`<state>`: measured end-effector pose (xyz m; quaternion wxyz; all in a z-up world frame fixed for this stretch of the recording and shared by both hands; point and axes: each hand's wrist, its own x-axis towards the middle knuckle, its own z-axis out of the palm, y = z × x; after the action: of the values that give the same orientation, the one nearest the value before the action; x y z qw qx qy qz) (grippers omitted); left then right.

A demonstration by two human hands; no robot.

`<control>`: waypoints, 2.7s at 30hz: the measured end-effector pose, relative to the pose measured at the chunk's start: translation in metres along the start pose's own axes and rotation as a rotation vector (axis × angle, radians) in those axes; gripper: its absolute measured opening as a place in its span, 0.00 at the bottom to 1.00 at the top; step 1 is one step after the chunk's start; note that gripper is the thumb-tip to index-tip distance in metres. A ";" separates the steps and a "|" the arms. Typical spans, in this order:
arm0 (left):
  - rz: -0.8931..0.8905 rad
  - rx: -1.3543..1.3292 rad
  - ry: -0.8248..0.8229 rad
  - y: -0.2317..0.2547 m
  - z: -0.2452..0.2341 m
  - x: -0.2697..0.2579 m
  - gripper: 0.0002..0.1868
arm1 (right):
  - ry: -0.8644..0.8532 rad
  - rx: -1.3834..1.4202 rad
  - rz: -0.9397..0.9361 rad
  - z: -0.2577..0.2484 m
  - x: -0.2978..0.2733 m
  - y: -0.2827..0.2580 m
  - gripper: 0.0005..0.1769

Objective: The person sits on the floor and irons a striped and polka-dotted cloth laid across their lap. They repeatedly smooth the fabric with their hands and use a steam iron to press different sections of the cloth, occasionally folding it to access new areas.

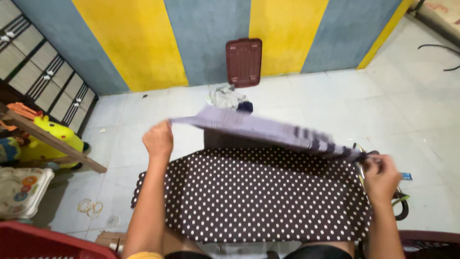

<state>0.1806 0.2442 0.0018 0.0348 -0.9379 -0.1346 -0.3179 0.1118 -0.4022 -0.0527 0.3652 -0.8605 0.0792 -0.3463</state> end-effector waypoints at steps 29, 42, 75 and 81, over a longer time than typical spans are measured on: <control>-1.457 -2.081 -1.021 0.194 -0.060 -0.369 0.37 | -0.854 0.280 -0.540 -0.008 -0.227 -0.179 0.12; -0.913 -1.961 -0.942 0.039 -0.133 -0.396 0.31 | -0.712 1.230 1.346 0.198 -0.135 -0.064 0.26; -0.179 -1.040 -0.513 0.022 -0.181 -0.302 0.11 | -0.487 1.524 1.307 0.158 -0.139 -0.009 0.22; -0.047 -0.601 -0.013 0.002 -0.186 -0.258 0.19 | -0.336 1.424 0.969 0.137 -0.054 0.033 0.21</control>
<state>-0.1248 0.1546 -0.0067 -0.2526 -0.9049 -0.0567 -0.3380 0.1651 -0.3267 -0.1722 0.9290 -0.3396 0.1463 0.0111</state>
